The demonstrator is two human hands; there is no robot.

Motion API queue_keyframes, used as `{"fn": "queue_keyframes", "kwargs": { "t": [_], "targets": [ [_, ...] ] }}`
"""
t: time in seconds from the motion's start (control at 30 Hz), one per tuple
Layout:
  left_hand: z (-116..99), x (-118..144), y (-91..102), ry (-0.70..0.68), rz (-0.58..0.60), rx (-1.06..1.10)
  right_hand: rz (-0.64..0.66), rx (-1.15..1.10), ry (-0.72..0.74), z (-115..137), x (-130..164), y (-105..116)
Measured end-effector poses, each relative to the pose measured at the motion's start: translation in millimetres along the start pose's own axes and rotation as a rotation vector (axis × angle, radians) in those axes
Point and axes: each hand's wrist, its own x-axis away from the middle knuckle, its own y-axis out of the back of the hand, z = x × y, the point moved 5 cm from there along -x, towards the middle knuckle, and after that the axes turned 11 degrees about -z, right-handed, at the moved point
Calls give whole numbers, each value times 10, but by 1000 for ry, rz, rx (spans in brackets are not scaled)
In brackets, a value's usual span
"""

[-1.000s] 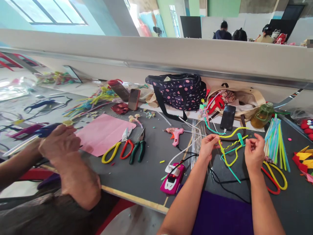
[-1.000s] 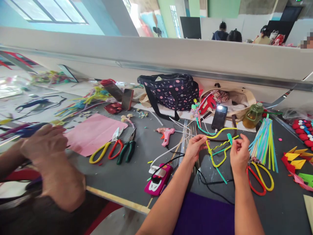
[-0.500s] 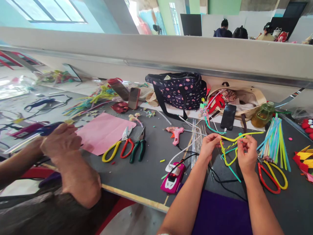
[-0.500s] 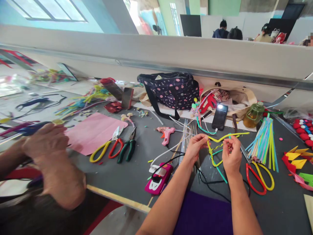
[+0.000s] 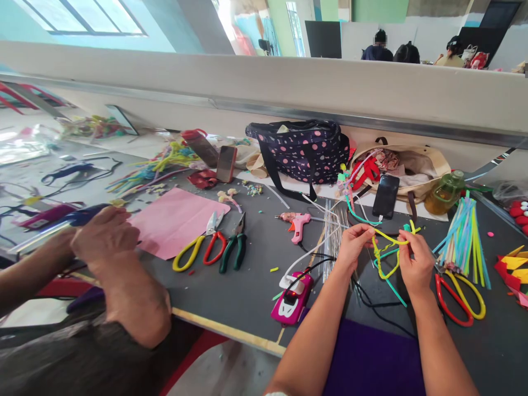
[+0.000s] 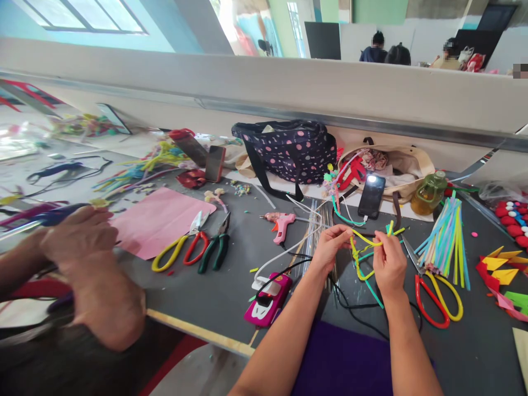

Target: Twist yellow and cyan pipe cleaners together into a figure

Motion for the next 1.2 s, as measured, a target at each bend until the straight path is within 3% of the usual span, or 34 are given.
{"fn": "queue_keyframes", "kwargs": {
  "t": [0.13,0.27,0.47,0.6,0.77,0.97,1.1,1.2],
  "targets": [
    [3,-13,19,9,-33,22,42,0,9,52,49,-62],
    [17,-28,37,35,-40,45,56,10,126,163,94,-102],
    [42,-12,8,85,-19,99,-27,62,305,268,134,-16],
    [56,3,-14,103,-28,140,14,60,396,360,198,-44],
    [84,-21,2,148,-34,196,70,-14,313,361,225,-129],
    [86,-53,35,203,4,315,158,37,147,134,161,-166],
    [68,-65,61,206,-2,363,135,40,-40,3,112,-109],
    [73,-79,66,232,-14,401,82,-75,-135,2,109,-55]
  ]
}}
